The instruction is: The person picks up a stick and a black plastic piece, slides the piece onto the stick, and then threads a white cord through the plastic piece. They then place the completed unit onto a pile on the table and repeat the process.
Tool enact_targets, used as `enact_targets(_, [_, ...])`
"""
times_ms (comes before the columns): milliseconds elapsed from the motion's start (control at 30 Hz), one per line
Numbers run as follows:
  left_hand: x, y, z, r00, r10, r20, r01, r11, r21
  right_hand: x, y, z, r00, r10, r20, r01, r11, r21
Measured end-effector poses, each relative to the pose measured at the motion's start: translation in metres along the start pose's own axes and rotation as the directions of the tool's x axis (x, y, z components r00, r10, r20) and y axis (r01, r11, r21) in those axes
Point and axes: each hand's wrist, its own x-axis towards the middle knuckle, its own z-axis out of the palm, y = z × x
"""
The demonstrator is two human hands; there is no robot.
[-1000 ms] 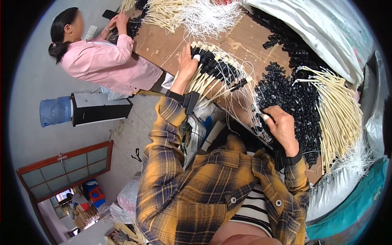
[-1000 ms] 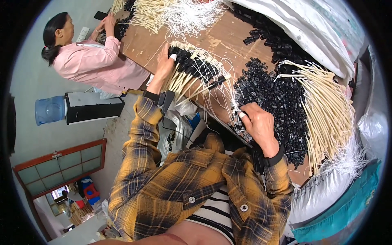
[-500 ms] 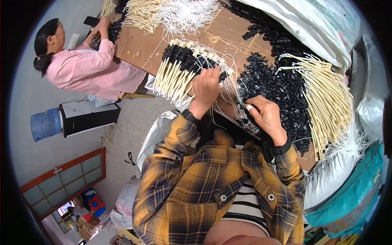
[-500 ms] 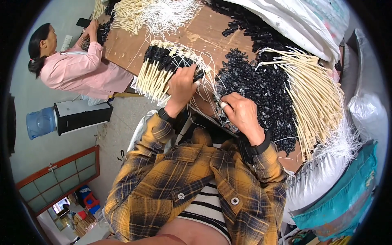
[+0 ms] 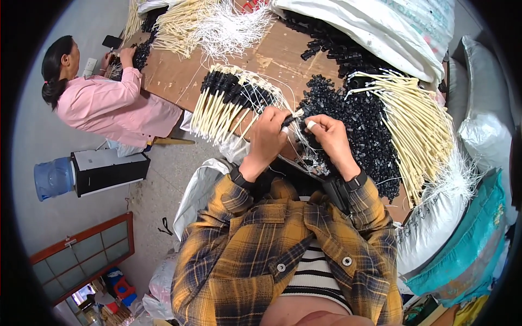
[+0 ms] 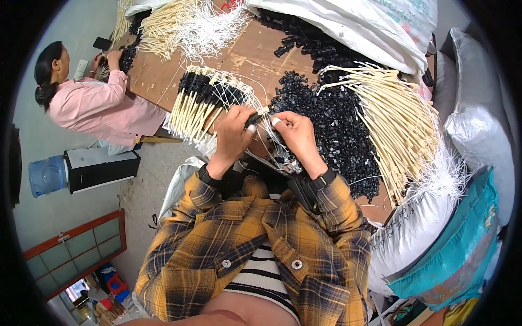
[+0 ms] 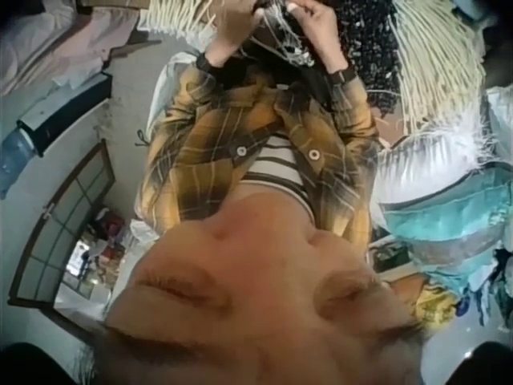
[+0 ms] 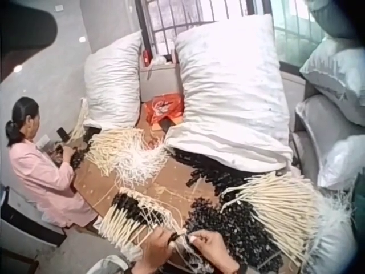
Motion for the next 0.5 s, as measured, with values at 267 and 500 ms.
enact_targets(267, [-0.001, 0.003, 0.001, 0.994, 0.099, -0.042, -0.103, 0.988, -0.119, 0.003, -0.004, 0.009, 0.991, 0.119, 0.055, -0.13, 0.941, 0.312])
enact_targets(500, [0.0, -0.006, 0.002, 0.999, 0.032, -0.004, -0.032, 0.999, 0.014, 0.003, 0.009, 0.01, 0.984, -0.116, -0.139, 0.117, 0.993, 0.001])
